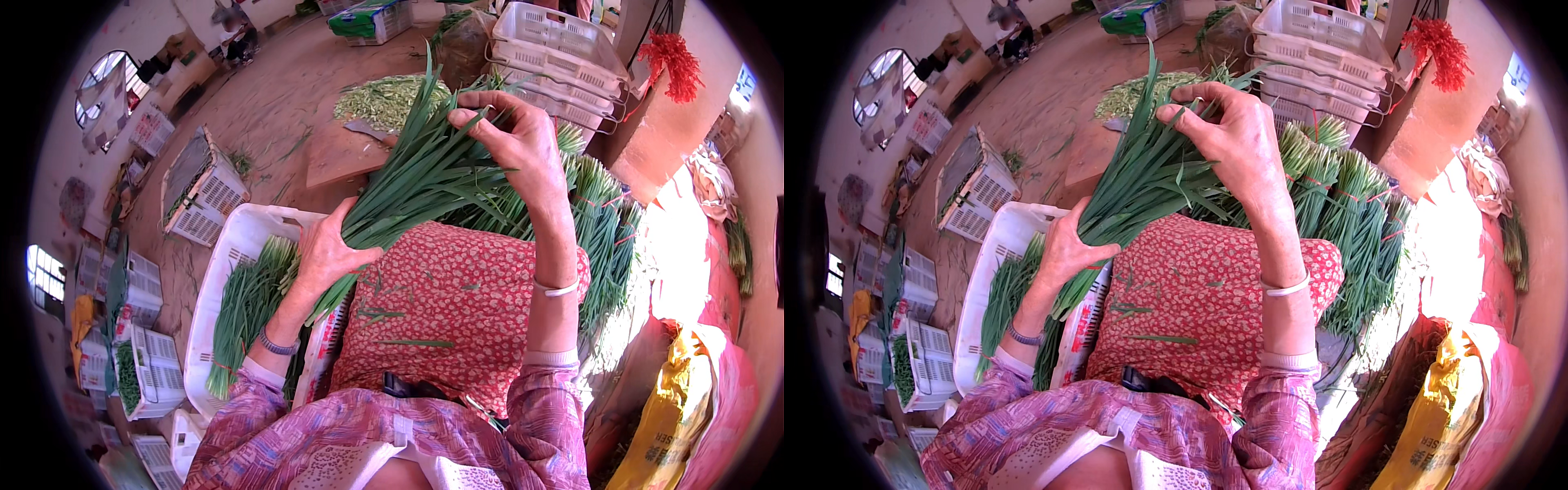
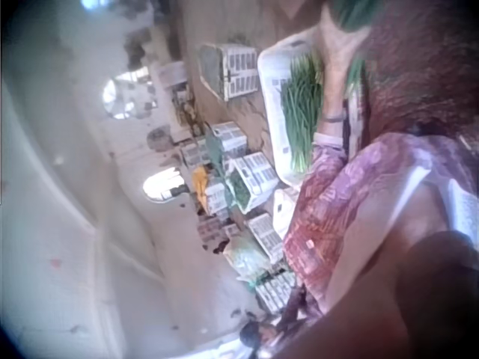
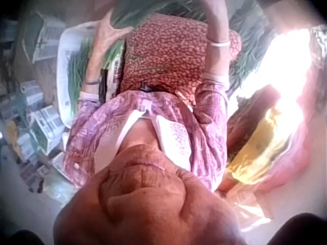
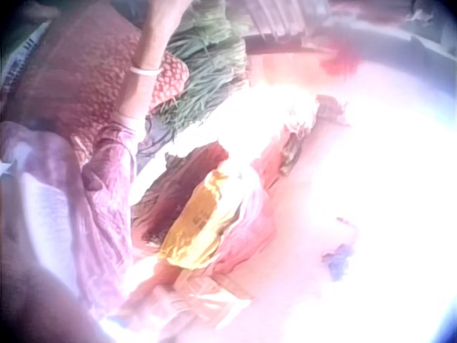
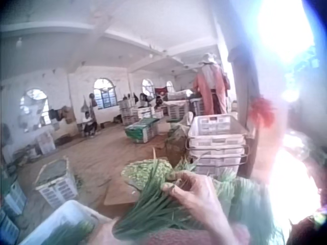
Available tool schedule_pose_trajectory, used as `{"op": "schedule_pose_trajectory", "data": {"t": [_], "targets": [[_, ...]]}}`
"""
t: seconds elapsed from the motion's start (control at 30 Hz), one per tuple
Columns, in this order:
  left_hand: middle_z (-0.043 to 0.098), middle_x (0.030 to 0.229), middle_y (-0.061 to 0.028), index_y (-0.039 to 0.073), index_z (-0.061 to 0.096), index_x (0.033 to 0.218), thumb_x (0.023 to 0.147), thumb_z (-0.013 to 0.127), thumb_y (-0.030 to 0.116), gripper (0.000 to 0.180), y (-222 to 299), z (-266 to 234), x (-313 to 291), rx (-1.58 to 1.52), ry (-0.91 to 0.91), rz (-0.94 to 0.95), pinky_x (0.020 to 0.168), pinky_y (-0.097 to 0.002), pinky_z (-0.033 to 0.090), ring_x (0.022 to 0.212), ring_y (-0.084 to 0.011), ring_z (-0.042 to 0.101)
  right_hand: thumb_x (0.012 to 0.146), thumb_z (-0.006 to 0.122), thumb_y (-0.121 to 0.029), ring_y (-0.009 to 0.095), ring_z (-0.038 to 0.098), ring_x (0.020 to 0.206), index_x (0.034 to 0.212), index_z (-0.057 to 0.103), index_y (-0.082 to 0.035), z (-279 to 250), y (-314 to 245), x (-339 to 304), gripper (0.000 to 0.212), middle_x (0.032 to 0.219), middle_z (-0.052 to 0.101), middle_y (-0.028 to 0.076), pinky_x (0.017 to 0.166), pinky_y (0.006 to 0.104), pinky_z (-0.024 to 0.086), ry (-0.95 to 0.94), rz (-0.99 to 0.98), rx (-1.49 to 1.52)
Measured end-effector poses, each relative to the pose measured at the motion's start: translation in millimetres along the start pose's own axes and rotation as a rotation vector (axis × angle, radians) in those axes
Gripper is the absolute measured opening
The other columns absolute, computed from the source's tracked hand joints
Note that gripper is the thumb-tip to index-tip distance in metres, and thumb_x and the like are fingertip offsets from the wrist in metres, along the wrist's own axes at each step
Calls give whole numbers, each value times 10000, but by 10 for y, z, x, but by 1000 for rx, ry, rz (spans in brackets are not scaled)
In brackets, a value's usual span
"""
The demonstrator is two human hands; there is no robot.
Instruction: The person sorts and organizes bundles of green chives, tying them with red bands, cutting off the ends with a large knife, and placing the processed chives into a white plastic crate.
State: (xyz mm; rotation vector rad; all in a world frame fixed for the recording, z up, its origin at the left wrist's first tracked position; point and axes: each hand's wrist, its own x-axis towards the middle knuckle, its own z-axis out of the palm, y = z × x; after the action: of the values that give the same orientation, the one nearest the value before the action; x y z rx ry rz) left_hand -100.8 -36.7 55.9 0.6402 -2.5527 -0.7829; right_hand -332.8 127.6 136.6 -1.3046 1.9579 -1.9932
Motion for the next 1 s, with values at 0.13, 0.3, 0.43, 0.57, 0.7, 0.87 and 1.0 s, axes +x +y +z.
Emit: {"op": "schedule_pose_trajectory", "data": {"t": [0.13, 0.3, 0.43, 0.57, 0.7, 0.87, 1.0], "targets": [[742, 989, -154, -38, 553, 1278, 632, 867, 200, 757, -40, -39, 30, 76, 34, 3, 854, -355, 547, 907, -245, 730, 888, 723, -255, 67, 583, 643, 1088, 714, 6, 16, 53, -101, 329, 718, 664, 36, 578, 256, 495, -11, 33, 106], [743, 951, -147, -28, 566, 1252, 637, 847, 208, 716, -80, -34, 41, 124, 51, -20, 804, -382, 557, 864, -251, 733, 994, 598, -266, 63, 559, 710, 1220, 654, -10, 38, 249, -247, 346, 819, 646, 19, 627, 241, 505, -100, 47, 219], [738, 938, -160, -12, 573, 1239, 625, 840, 227, 711, -133, -20, 22, 197, 83, 1, 788, -395, 553, 867, -290, 729, 1009, 577, -310, 56, 540, 751, 1267, 632, -28, 118, 284, -348, 385, 841, 616, -2, 657, 229, 496, -82, 102, 378], [726, 968, -184, 73, 574, 1286, 603, 838, 320, 772, -185, 19, 23, 205, 85, -17, 771, -443, 536, 897, -376, 697, 980, 634, -265, 43, 521, 676, 1204, 672, -34, 218, 298, -379, 324, 770, 608, -21, 602, 217, 465, -21, 85, 283], [719, 963, -187, 93, 581, 1289, 624, 831, 302, 741, -185, 36, -1, 243, 131, 24, 760, -452, 537, 889, -385, 692, 952, 681, -196, 24, 485, 587, 1056, 738, -31, 369, 368, -365, 203, 673, 575, -42, 526, 204, 420, 117, 52, 284], [722, 947, -194, 21, 596, 1235, 605, 861, 240, 717, -194, 98, -39, 293, 164, 44, 794, -421, 545, 898, -356, 709, 978, 653, -223, 31, 507, 609, 1039, 707, 4, 493, 561, -381, 241, 804, 633, -16, 517, 197, 457, 263, 197, 878], [708, 1036, -206, -11, 595, 1242, 607, 872, 242, 738, -580, 122, -221, 282, 207, 25, 822, -425, 535, 949, -368, 690, 1002, 615, -216, 55, 513, 665, 1085, 658, 8, -49, 862, -245, 243, 759, 563, -17, 552, 210, 495, 428, 23, 1308]]}}
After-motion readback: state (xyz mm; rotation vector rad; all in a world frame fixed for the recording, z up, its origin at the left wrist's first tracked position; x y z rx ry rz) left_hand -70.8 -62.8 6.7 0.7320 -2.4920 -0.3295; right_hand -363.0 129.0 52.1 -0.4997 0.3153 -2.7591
